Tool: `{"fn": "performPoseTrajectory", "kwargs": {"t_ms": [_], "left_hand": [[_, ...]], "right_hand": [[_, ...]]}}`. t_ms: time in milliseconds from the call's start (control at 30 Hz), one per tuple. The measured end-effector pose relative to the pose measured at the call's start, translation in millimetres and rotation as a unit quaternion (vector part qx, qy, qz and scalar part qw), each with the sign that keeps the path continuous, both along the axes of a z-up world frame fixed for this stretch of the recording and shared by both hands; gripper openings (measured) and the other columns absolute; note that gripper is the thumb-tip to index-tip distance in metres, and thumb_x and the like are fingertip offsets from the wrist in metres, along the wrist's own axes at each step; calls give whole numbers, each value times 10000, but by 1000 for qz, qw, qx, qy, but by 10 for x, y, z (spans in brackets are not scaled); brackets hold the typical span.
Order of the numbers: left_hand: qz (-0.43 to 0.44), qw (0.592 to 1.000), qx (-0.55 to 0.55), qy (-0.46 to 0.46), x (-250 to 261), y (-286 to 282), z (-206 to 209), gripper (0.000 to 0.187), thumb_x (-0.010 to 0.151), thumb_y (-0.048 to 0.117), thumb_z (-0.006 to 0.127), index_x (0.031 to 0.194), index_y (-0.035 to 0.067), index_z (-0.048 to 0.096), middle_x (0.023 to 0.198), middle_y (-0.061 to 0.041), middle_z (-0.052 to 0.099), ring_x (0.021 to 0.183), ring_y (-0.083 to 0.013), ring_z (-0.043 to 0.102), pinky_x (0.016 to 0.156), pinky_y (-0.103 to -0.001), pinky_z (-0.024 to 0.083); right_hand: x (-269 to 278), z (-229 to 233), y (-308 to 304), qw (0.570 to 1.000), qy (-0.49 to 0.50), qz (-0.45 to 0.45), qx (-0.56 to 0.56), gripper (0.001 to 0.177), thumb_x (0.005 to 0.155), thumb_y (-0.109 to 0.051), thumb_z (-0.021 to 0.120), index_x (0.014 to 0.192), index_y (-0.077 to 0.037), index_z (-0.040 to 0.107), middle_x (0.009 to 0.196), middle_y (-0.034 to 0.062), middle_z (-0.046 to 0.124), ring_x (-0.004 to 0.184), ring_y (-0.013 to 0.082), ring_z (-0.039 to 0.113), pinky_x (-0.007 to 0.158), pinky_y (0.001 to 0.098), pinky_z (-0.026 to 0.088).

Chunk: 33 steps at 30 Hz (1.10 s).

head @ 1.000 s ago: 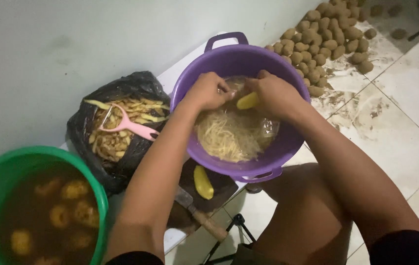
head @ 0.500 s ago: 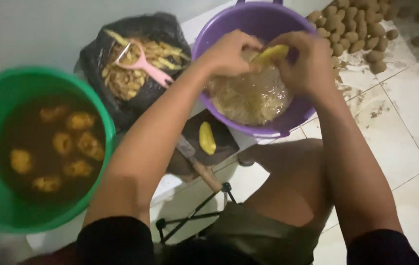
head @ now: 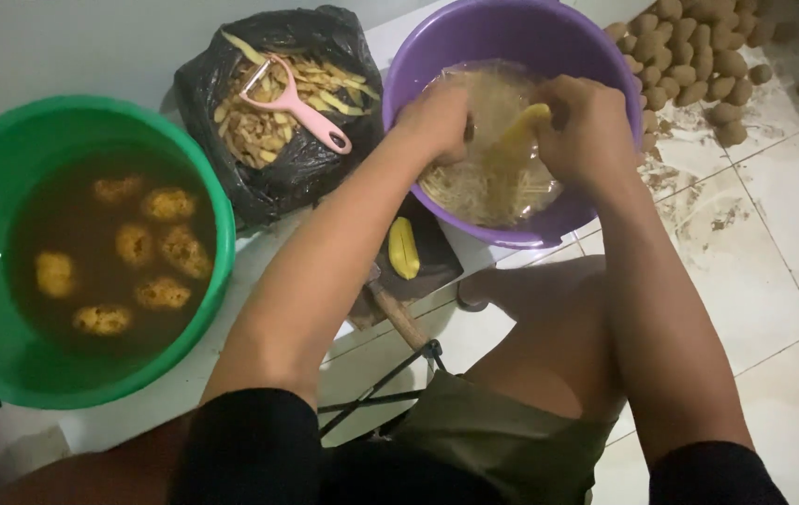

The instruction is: Peeling potatoes with a hand peeler and slicing them into thin strips for fries.

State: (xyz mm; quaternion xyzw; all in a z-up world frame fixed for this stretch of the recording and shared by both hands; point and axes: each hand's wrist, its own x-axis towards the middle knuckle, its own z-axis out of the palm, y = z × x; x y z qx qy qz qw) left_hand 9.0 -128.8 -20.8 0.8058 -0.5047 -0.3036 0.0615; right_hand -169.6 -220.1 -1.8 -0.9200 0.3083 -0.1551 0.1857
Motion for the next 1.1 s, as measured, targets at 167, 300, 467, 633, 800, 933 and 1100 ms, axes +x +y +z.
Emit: {"fn": "performPoseTrajectory", "kwargs": {"t_ms": [167, 300, 467, 633, 800, 933, 1100], "left_hand": [[-11, 992, -125, 15, 44, -127, -138, 198, 863, 90, 723, 1057, 108, 684, 1116, -122, 674, 967, -318, 700, 781, -463, 584], [-32, 982, -187, 10, 4, -6, 160, 293, 810, 5, 729, 1032, 185, 794, 1188, -77, 573, 1394, -418, 429, 984, -566, 537], [-54, 939, -275, 201, -117, 194, 341, 359, 756, 147, 722, 1113, 115, 703, 1060, -20, 745, 927, -175, 689, 781, -334, 552], [-2, 930, -343, 134, -123, 341, 239, 234, 934, 316, 716, 773, 146, 722, 823, -13, 706, 766, -186, 626, 675, -368, 493], [119, 919, -329, 183, -107, 785, 459, 345, 891, 124, 738, 1232, 98, 692, 1101, -55, 780, 825, -137, 727, 715, -241, 633], [224, 904, -283, 230, -75, 1204, 505, 376, 924, 163, 679, 1287, 72, 637, 1208, -92, 725, 972, -208, 761, 692, -316, 720], [322, 779, -444, 304, -113, 1945, 334, 403, 913, 138, 786, 1241, -36, 628, 1129, -214, 674, 1010, -328, 746, 744, -370, 676]], "right_hand": [[-69, -113, -115, 998, -33, 16, -45, 235, 927, -75, 729, 1160, -81, 759, 950, 98, 724, 840, 308, 649, 692, 442, 497], [-77, -37, -48, 996, -72, 23, -50, 156, 971, -80, 769, 1125, -79, 743, 848, 43, 716, 700, 214, 637, 628, 371, 493], [-73, 93, 123, 985, -160, 54, -22, 112, 1017, -55, 774, 1123, -67, 741, 944, 40, 734, 788, 162, 650, 721, 302, 514], [-14, 226, 331, 984, -166, 62, -7, 82, 1080, -129, 742, 1150, -85, 745, 981, 26, 749, 855, 138, 678, 740, 287, 509], [-59, 362, 787, 953, -251, 107, -128, 228, 1059, -81, 735, 1196, 97, 697, 1162, 241, 690, 1086, 373, 658, 931, 456, 558], [-250, 195, 1360, 947, -266, 102, -148, 46, 1039, 4, 708, 1017, 9, 669, 968, 147, 686, 868, 339, 639, 809, 416, 490], [-371, -222, 2017, 936, -216, 161, -226, 85, 850, -202, 814, 840, -187, 731, 852, 5, 679, 776, 209, 649, 975, 516, 377]]}}
